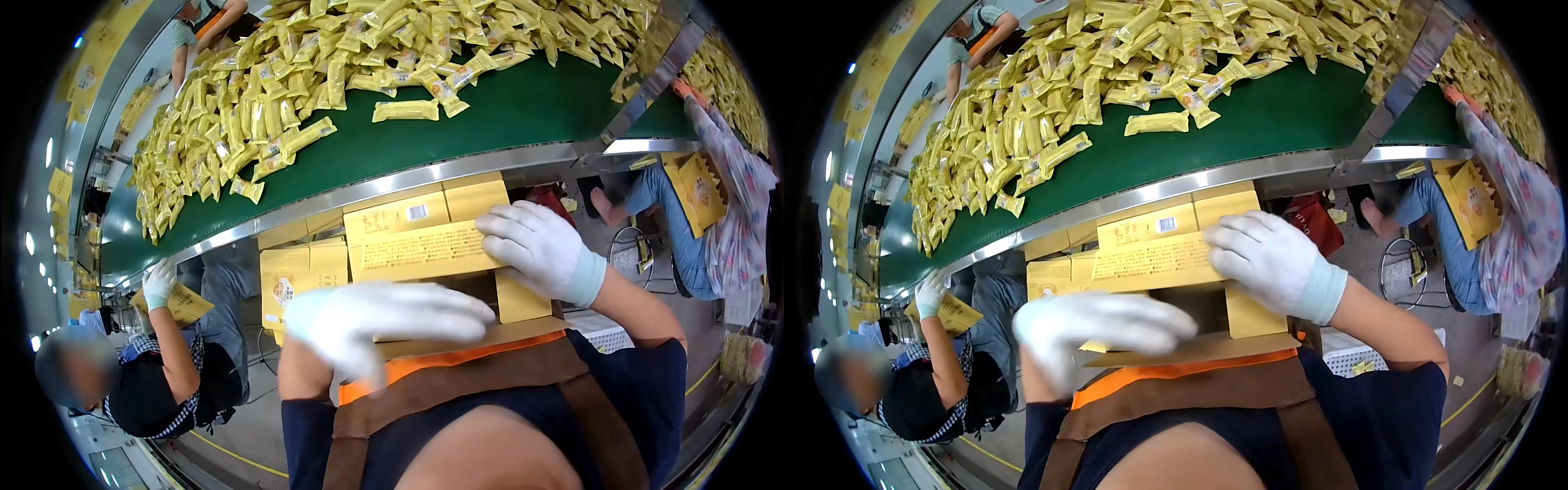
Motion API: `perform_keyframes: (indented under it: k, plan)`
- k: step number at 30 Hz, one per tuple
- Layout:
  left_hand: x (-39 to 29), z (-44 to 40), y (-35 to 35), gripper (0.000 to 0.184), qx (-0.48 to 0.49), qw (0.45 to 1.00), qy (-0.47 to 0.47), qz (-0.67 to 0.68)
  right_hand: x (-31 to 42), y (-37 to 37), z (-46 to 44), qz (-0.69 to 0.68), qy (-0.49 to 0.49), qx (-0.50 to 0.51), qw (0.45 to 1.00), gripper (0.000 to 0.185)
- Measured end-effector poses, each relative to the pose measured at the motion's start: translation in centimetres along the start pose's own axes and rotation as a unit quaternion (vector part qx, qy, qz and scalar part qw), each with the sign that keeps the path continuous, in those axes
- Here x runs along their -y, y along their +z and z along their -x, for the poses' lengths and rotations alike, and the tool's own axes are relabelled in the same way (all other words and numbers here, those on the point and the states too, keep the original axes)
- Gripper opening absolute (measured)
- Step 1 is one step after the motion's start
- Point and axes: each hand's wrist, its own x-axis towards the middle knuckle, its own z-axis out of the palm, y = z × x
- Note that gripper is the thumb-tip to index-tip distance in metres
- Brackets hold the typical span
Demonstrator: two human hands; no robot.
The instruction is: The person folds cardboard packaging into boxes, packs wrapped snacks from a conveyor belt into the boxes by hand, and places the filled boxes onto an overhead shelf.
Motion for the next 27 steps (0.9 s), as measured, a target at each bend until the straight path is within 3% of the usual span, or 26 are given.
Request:
perform_keyframes:
  k: [1,2,3,5,6,7,9,11,12,14,16,17,19,20,22,24,25,26,27]
  plan:
    - [-2.4,-0.3,0.7,0.072,-0.034,0.997,0.020,-0.070,0.2,-0.4,-0.2,-0.045,-0.001,-0.007,0.999,0.043]
    - [-4.4,-1.5,1.9,0.072,-0.017,0.961,-0.074,-0.266,0.6,-0.5,-0.3,-0.092,-0.003,-0.013,0.996,0.041]
    - [-3.7,-3.8,3.7,0.076,-0.028,0.879,-0.163,-0.448,-0.3,-1.1,0.5,-0.066,-0.001,0.001,0.998,0.040]
    - [-1.1,-4.2,4.8,0.080,-0.120,0.841,-0.269,-0.454,-0.1,-0.8,1.0,-0.045,0.003,0.010,0.999,0.039]
    - [-0.9,-4.3,4.1,0.083,-0.143,0.810,-0.264,-0.504,-0.8,-0.7,1.0,-0.063,0.001,0.006,0.998,0.036]
    - [-0.3,-4.4,3.2,0.084,-0.149,0.756,-0.267,-0.578,-1.5,-0.2,1.1,-0.224,0.073,-0.049,0.971,0.036]
    - [5.0,-2.4,1.6,0.083,-0.211,0.745,-0.273,-0.572,-2.7,1.4,1.9,-0.517,0.201,-0.133,0.822,0.037]
    - [4.2,-1.0,0.4,0.082,-0.248,0.780,-0.298,-0.491,-3.6,5.0,1.9,-0.543,0.367,-0.357,0.666,0.035]
    - [3.7,-0.1,-0.1,0.082,-0.266,0.795,-0.309,-0.450,-6.7,10.2,5.4,-0.582,0.419,-0.351,0.602,0.035]
    - [3.9,2.6,-0.2,0.080,-0.297,0.814,-0.260,-0.427,-8.7,19.5,12.1,-0.783,0.377,-0.084,0.488,0.041]
    - [3.5,4.2,0.1,0.076,-0.343,0.820,-0.230,-0.396,0.6,16.5,6.7,-0.832,0.393,-0.129,0.370,0.049]
    - [4.2,5.1,0.1,0.060,-0.382,0.808,-0.177,-0.412,1.0,14.9,5.6,-0.815,0.352,-0.143,0.437,0.056]
    - [5.4,6.3,1.3,0.061,-0.557,0.757,-0.140,-0.313,0.8,10.3,2.7,-0.744,0.271,-0.178,0.584,0.065]
    - [6.5,6.2,2.7,0.064,-0.660,0.719,-0.092,-0.199,0.8,7.1,0.8,-0.740,0.243,-0.176,0.602,0.063]
    - [10.7,6.6,4.6,0.064,-0.666,0.743,0.050,0.051,0.8,0.7,-2.6,-0.705,0.205,-0.128,0.666,0.059]
    - [17.6,6.6,8.2,0.063,-0.686,0.713,0.088,0.118,-0.5,-4.0,-5.0,-0.602,0.169,0.016,0.780,0.054]
    - [21.4,6.8,10.0,0.062,-0.747,0.656,0.019,0.103,-1.6,-5.3,-6.1,-0.517,0.139,0.110,0.838,0.052]
    - [22.3,6.8,11.2,0.059,-0.676,0.710,-0.171,-0.096,-2.3,-5.8,-7.2,-0.443,0.080,0.187,0.873,0.042]
    - [22.9,6.7,12.4,0.056,-0.552,0.702,-0.347,-0.286,-1.7,-5.9,-8.1,-0.365,0.047,0.250,0.896,0.039]
